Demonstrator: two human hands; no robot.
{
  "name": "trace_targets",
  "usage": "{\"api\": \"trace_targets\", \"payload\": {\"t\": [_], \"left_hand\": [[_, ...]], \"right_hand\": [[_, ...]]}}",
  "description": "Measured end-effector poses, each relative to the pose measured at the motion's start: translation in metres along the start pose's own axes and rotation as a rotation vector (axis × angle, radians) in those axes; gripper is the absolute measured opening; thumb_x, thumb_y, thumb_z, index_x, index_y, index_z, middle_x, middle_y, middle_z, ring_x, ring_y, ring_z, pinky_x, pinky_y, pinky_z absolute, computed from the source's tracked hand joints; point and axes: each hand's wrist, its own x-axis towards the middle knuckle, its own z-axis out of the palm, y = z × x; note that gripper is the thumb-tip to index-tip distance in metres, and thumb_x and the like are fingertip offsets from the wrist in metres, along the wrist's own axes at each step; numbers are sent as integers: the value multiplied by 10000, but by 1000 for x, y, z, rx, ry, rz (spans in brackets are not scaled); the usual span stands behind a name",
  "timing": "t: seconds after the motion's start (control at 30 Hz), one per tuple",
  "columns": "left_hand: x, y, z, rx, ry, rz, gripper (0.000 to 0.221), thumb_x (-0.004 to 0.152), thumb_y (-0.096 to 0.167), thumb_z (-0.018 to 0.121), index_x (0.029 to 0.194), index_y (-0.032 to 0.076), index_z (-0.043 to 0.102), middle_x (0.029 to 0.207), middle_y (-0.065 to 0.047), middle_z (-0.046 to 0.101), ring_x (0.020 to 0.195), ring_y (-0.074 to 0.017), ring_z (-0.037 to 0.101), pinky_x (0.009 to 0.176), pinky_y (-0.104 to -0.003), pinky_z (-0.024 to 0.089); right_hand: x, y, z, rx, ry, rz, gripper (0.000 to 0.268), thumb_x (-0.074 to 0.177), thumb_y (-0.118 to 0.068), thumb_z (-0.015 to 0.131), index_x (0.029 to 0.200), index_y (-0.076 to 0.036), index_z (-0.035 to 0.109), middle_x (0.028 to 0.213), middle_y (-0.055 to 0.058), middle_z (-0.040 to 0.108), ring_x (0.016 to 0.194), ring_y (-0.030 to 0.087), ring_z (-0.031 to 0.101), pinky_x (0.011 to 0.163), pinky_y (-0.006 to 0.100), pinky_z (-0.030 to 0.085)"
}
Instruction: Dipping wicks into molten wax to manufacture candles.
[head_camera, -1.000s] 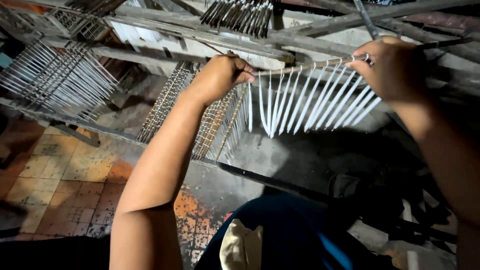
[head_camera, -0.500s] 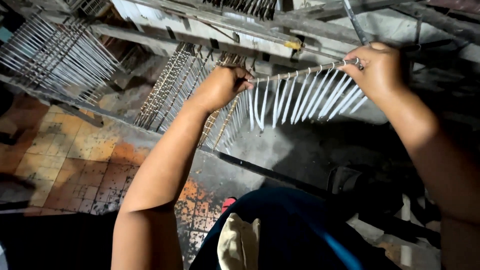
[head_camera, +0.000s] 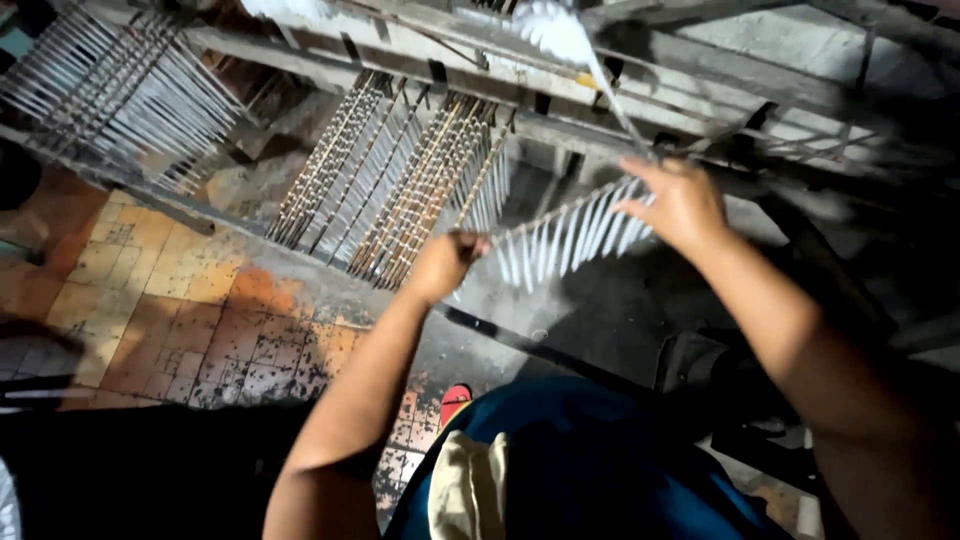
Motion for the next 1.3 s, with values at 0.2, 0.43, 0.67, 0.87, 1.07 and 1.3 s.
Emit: {"api": "trace_targets", "payload": {"t": [0.2, 0.43, 0.67, 0.87, 1.07, 1.3], "left_hand": [[-13, -59, 69, -43, 126, -279, 285, 985, 426, 689, 1154, 223, 795, 1022, -92, 797, 1024, -358, 745, 899, -465, 583], [-17, -107, 123, -193, 200, -426, 273, 977, 403, 695, 1167, 228, 784, 1089, -85, 789, 1097, -367, 710, 934, -493, 561], [-18, -103, 134, -303, 314, -538, 370, 913, 415, 662, 1166, 180, 795, 1130, -98, 784, 1005, -231, 742, 895, -297, 504], [-16, -104, 136, -278, 371, -500, 367, 921, 383, 665, 1180, 152, 786, 1206, -108, 758, 1197, -242, 693, 1007, -302, 480], [-17, -86, 126, -322, 363, -556, 375, 960, 363, 660, 1221, 114, 763, 1301, -100, 720, 1249, -254, 662, 1066, -330, 473], [-11, -99, 133, -314, 399, -572, 353, 951, 381, 680, 1197, 149, 779, 1214, -81, 762, 1189, -229, 702, 981, -341, 505]], "right_hand": [[-63, -8, -7, 150, 160, 189, 508, 809, -292, 934, 1293, -245, 787, 575, 71, 511, 612, 277, 599, 661, 364, 523], [-157, -14, -21, 228, 280, 377, 441, 883, -114, 886, 1312, -144, 788, 574, 83, 467, 569, 243, 513, 676, 337, 482], [-185, -50, -43, 397, 257, 712, 382, 1004, -128, 747, 1377, -65, 697, 740, -54, 314, 687, 67, 330, 727, 240, 350], [-191, -64, -47, 428, 209, 804, 373, 1010, -165, 736, 1374, -94, 697, 704, -70, 316, 642, 48, 320, 662, 221, 327], [-191, -65, -47, 437, 180, 809, 374, 1005, -164, 726, 1372, -97, 693, 688, -75, 287, 632, 49, 303, 656, 214, 319], [-188, -71, -50, 446, 176, 824, 366, 1010, -162, 713, 1369, -98, 693, 669, -82, 323, 622, 38, 322, 645, 198, 320]]}}
